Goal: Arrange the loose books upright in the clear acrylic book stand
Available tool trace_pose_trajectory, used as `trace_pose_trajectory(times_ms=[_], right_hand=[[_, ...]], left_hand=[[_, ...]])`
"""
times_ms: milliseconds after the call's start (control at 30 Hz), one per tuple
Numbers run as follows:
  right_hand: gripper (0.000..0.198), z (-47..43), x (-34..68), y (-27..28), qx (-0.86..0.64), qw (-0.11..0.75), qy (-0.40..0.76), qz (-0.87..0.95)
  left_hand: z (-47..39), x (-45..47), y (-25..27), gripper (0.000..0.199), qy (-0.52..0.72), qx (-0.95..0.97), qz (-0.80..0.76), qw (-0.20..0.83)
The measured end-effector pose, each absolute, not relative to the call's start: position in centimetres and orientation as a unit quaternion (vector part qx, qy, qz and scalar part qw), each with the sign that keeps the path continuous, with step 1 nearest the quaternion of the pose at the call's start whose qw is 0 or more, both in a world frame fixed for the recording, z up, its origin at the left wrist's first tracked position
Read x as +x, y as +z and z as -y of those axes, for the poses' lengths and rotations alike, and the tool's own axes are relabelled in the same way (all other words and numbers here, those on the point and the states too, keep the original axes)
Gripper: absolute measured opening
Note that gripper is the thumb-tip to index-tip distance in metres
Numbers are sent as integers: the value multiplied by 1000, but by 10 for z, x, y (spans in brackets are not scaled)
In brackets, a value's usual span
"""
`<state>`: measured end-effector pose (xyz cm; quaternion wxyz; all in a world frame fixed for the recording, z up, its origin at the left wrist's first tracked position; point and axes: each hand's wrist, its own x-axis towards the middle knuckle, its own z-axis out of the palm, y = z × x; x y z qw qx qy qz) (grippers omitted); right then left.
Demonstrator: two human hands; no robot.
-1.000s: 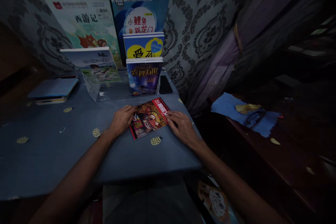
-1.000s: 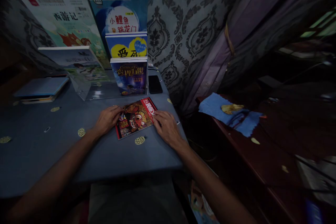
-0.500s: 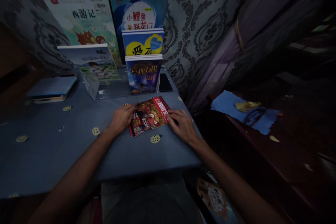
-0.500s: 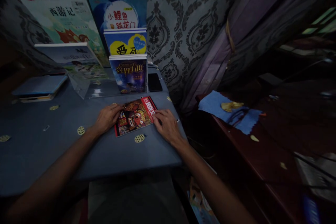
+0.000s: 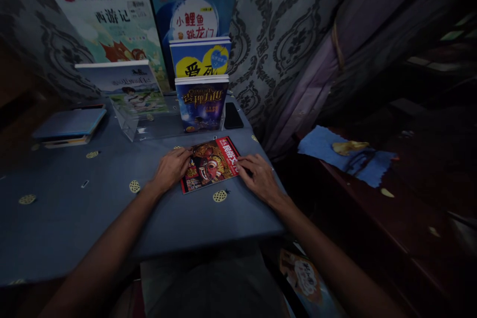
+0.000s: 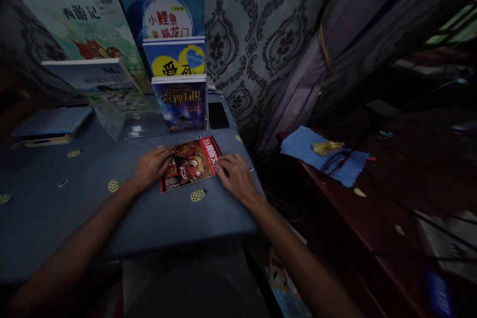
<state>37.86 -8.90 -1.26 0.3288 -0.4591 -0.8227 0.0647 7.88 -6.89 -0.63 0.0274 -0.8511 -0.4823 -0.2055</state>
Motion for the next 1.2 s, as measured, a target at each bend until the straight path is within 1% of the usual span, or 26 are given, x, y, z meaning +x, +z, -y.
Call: trace_pose_trajectory(times_ms=[233,467,667,867,1000,1200], right_hand=[[27,89,379,-12,-443,341,52,827],[28,88,379,-14,-453,342,62,821],[29,89,378,-13,-453,339,57,822],[28,88,378,-13,-455,339,59,821],[26,86,379,-15,-451,338,54,824],[25,86,379,-14,-443,349,49,824]], left_hand=[[69,78,-7,27,-219,-854,472,20],[69,76,-8,31,-217,-861,460,9],[70,76,-9,33,-217,-863,457,19],[68,75,-10,33,-221,-864,453,3],[68,75,-10,33,-228,-865,447,6],[68,80,-10,36,-205,-876,435,22]])
